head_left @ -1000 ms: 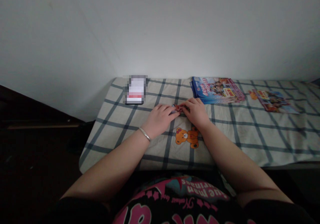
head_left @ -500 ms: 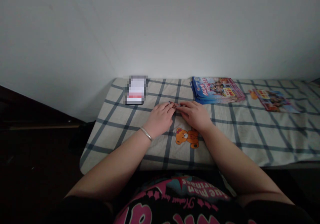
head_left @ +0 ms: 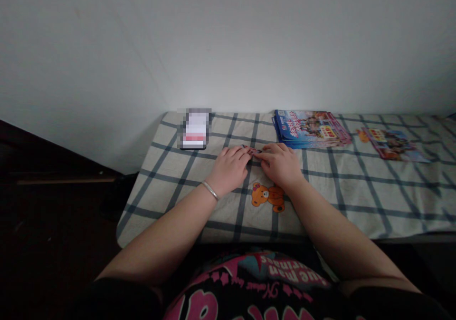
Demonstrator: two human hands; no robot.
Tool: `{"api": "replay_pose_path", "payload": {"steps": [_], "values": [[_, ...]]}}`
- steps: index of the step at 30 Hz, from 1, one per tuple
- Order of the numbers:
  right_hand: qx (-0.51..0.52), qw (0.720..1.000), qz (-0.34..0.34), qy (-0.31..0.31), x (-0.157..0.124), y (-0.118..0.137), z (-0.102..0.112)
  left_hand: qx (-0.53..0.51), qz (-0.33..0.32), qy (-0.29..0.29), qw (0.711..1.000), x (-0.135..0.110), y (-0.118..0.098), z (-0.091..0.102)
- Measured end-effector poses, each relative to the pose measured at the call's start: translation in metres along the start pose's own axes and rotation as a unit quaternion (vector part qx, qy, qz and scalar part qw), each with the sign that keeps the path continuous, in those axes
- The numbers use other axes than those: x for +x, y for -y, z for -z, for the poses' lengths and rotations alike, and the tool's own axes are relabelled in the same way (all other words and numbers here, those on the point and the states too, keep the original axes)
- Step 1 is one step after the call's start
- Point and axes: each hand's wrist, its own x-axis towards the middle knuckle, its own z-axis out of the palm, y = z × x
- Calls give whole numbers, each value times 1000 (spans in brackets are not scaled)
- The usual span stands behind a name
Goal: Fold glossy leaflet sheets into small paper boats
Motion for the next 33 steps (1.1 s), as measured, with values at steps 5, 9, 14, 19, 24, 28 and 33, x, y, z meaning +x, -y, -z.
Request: {"api": "replay_pose_path", "payload": {"steps": [5, 9, 14, 19, 24, 28, 33], "values": [[-13, 999, -30, -11, -2, -6, 1, -7, 10, 4, 1000, 0, 1, -1], [-18, 999, -40, -16, -2, -12, 3, -6, 18, 10, 1000, 1, 2, -2], [-18, 999, -9, -27, 0, -13, 3, -3, 16, 11, 1000, 2, 2, -2], [14, 998, 45, -42, 0, -11, 0, 5, 9, 6, 1000, 2, 5, -3], [28, 997, 67, -1, 4, -7, -3, 13, 15, 5, 1000, -1, 4, 0], [15, 999, 52, 1, 6, -3, 0, 32, 34, -2, 999, -7, -4, 7], [9, 999, 41, 8, 5, 2, 3, 53, 55, -15, 997, -11, -10, 16]]}}
